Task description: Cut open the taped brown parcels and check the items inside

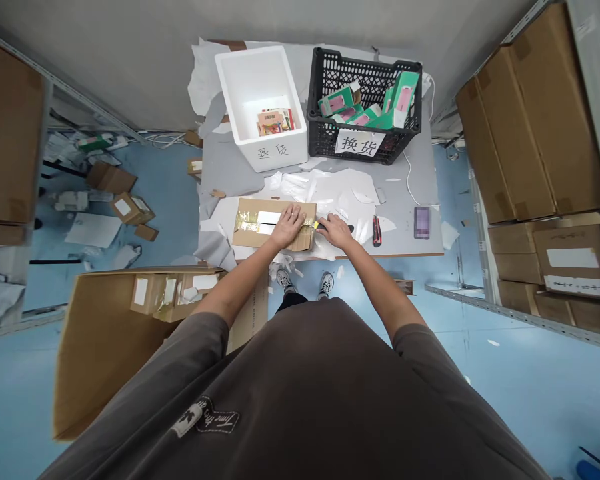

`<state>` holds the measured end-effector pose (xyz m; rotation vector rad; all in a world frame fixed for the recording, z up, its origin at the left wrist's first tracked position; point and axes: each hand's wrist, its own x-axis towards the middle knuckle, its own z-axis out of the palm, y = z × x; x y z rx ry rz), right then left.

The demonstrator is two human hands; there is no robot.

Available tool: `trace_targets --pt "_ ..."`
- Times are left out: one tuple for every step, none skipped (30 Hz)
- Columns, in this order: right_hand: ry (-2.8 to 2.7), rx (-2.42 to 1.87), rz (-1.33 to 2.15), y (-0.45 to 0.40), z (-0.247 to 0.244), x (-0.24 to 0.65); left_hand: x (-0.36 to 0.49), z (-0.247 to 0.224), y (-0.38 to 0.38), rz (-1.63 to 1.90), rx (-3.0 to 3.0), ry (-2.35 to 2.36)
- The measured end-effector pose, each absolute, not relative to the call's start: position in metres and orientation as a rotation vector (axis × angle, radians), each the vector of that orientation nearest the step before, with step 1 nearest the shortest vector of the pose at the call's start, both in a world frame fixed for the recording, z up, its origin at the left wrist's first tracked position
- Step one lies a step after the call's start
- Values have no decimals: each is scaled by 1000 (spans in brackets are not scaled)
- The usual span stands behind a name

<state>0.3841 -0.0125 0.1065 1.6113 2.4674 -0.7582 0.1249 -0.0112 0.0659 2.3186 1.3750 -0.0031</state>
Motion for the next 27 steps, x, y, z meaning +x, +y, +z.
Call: trace_targets --pt "2459 1620 -755 -10 107 384 125 65 -12 4 2325 1371" --pt "2451 1635 -749 -8 108 384 125 64 -12 11 2328 1370" --pt "2444 1646 -741 -5 109 386 125 64 -12 15 2329 1370" --pt "2439 1655 -732 -3 110 388 125 65 -12 16 2328 1369" --pt "2437 1662 -726 -1 112 391 125 65 -11 16 2325 1374" --pt "2437 1669 -725 1 113 395 126 66 -11 17 2323 1383" --pt "2433 1678 -736 1 114 400 126 68 -10 16 2323 1390" --pt "2421 1695 -763 0 115 405 126 69 -9 12 2325 1394" --pt "2404 1728 -808 -2 116 410 126 71 -8 9 2326 1398" --pt "2377 1786 -880 -6 116 416 126 73 -7 9 2325 1406" --pt "2329 1869 -984 -12 115 421 125 75 -5 11 2321 1409" --pt "2259 1981 -1126 -20 113 423 125 78 -3 14 2315 1406" --pt "2150 2114 -1310 -29 110 423 124 81 0 16 2306 1401" --pt "1983 2244 -1529 -39 107 418 124 84 2 16 2298 1394" --pt "1791 2364 -1760 -50 102 410 123 87 5 11 2293 1381" --pt "1594 2450 -1967 -60 96 399 121 90 8 1 2291 1362" --pt "1442 2478 -2124 -70 90 384 119 93 10 -11 2294 1338" --pt "1377 2476 -2204 -78 84 369 116 97 13 -23 2300 1310" --pt "1382 2501 -2192 -85 78 353 112 100 16 -40 2308 1272" --pt "1415 2542 -2146 -90 72 339 106 103 20 -60 2316 1226" --pt "1462 2581 -2079 -92 67 327 98 106 23 -84 2318 1184" --pt "1502 2624 -2008 -93 63 319 89 109 26 -117 2315 1159" --pt "1527 2662 -1951 -92 59 314 78 112 29 -157 2303 1167" --pt "1539 2691 -1907 -89 56 312 65 114 31 -202 2279 1212" --pt "1541 2714 -1873 -85 54 312 51 117 33 -249 2243 1289" --pt "1541 2732 -1843 -80 53 314 37 119 33 -288 2198 1386" --pt "1539 2751 -1811 -74 52 316 23 120 33 -312 2150 1476"
